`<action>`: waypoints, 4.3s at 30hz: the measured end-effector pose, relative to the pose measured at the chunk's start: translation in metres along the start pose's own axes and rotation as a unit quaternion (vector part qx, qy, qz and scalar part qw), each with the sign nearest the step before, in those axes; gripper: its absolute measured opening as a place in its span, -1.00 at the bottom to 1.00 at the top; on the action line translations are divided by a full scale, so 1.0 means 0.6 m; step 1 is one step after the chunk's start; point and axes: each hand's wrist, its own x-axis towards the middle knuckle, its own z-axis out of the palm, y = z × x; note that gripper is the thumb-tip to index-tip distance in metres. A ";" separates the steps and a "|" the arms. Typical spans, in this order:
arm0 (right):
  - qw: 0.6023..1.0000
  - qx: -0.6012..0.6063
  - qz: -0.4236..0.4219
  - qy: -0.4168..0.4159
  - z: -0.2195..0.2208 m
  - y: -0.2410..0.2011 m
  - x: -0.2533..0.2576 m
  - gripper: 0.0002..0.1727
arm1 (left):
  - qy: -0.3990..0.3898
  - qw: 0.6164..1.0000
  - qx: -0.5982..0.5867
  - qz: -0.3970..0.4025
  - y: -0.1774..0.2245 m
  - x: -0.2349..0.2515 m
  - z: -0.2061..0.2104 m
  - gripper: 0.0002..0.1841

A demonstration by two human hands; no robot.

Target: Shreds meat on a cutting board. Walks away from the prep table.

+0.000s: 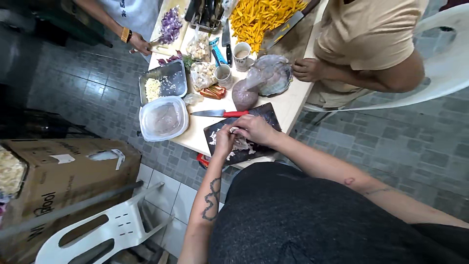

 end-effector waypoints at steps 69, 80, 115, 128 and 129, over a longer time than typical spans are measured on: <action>0.931 0.052 0.354 -0.068 0.096 0.018 -0.001 -0.69 | 0.164 0.884 -0.384 -0.210 -0.086 -0.061 -0.054 -0.81; 0.911 0.277 0.304 -0.046 0.102 -0.004 0.027 -0.57 | 0.097 0.893 -0.402 -0.179 -0.079 -0.061 -0.035 -0.79; 0.934 0.236 0.250 -0.095 0.093 0.019 0.012 -0.68 | 0.209 0.909 -0.277 -0.231 -0.032 -0.081 0.031 -0.73; 0.934 0.159 0.185 -0.259 0.060 0.026 0.027 -0.80 | 0.297 0.894 -0.193 -0.275 0.035 -0.126 0.086 -0.69; 0.919 0.207 0.189 -0.278 0.059 0.030 0.027 -0.79 | 0.298 0.892 -0.194 -0.281 0.031 -0.131 0.086 -0.68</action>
